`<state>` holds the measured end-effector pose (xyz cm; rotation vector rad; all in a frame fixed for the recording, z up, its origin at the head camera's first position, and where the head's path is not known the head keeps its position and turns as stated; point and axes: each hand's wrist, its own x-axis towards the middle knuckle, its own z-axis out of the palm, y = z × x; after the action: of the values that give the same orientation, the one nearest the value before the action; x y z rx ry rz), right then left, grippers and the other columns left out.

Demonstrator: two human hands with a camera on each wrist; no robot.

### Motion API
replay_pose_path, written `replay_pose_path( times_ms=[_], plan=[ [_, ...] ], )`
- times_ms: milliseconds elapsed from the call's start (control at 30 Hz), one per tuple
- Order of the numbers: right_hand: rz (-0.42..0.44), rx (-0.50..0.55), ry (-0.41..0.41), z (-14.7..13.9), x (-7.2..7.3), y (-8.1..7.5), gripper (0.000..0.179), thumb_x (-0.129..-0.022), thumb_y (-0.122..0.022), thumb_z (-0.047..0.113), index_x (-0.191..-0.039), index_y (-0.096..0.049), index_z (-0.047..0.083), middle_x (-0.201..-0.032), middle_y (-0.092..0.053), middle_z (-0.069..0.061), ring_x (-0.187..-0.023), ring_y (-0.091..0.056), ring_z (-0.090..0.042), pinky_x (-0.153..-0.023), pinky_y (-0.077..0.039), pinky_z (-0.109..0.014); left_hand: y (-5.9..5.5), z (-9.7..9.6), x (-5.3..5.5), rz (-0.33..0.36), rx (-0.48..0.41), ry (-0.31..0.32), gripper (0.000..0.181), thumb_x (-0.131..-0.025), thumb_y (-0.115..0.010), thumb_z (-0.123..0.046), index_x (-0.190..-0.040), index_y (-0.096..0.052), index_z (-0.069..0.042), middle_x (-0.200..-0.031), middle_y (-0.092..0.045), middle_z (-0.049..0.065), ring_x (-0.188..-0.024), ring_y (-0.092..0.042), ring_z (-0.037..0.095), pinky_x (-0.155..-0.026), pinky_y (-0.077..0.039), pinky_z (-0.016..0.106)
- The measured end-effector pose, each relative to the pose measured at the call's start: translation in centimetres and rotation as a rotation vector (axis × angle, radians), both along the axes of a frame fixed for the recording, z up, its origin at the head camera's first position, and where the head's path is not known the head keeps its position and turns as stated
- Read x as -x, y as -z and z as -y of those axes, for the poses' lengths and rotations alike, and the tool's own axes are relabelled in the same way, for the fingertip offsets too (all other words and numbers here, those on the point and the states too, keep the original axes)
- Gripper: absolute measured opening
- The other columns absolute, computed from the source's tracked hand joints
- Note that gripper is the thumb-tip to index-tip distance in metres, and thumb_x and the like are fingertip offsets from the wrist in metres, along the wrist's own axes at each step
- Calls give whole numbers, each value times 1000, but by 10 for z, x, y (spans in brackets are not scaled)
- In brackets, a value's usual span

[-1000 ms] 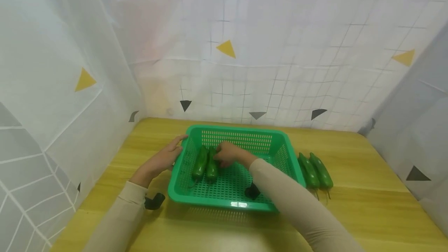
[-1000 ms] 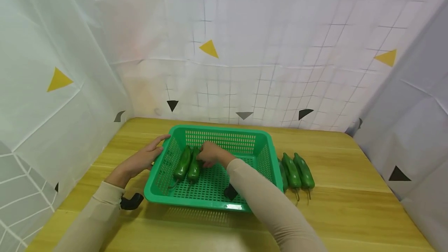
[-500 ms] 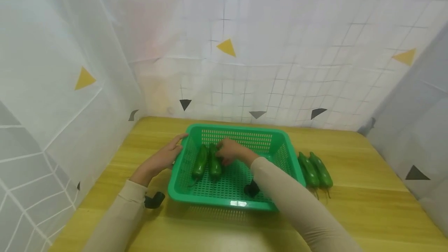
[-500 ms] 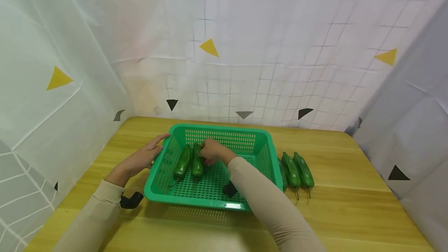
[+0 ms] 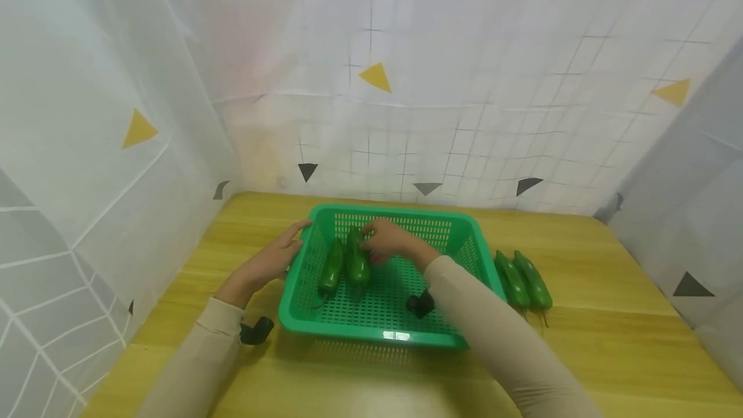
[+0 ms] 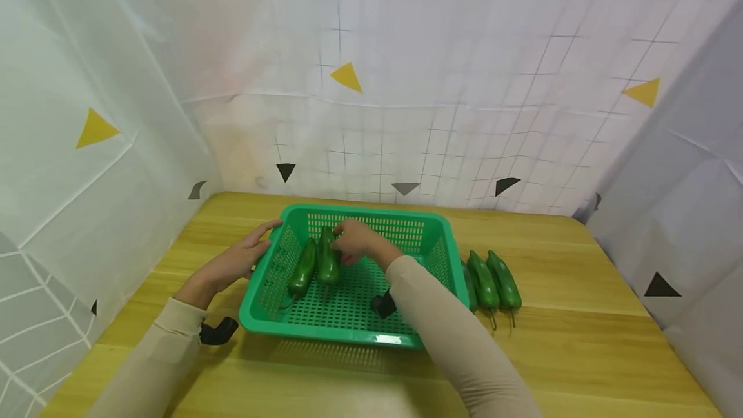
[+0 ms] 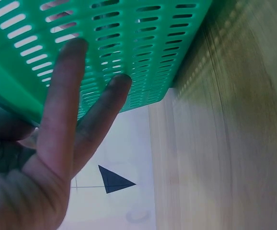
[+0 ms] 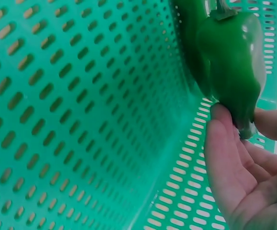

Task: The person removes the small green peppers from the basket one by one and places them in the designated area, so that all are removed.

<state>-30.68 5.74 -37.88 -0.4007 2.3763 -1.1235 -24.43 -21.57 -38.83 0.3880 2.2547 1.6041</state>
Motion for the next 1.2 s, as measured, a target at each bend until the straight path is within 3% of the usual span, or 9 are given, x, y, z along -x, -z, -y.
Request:
replay_pose_path(
  times_ms=[700,1200],
  plan=[
    [-10,44,41,-40,5,-2,51,-99,-61,7,-146,-46,-7,-122,-65,-26,-88,-73,-29,-74,-61,-37,1,0,1,15,3,-8,50,-113,-30,-22,-162,-18,-21,-133,-45,26,-92,-65,29,-76,-59,47],
    [-22,41,48,-69,2,-16,51,-102,-58,8,-146,-42,-10,-126,-61,-30,-95,-72,-34,-79,-61,-39,-2,-1,-1,2,-4,4,52,-112,-31,-23,-162,-16,-19,-130,-47,27,-90,-64,28,-75,-58,46]
  ],
)
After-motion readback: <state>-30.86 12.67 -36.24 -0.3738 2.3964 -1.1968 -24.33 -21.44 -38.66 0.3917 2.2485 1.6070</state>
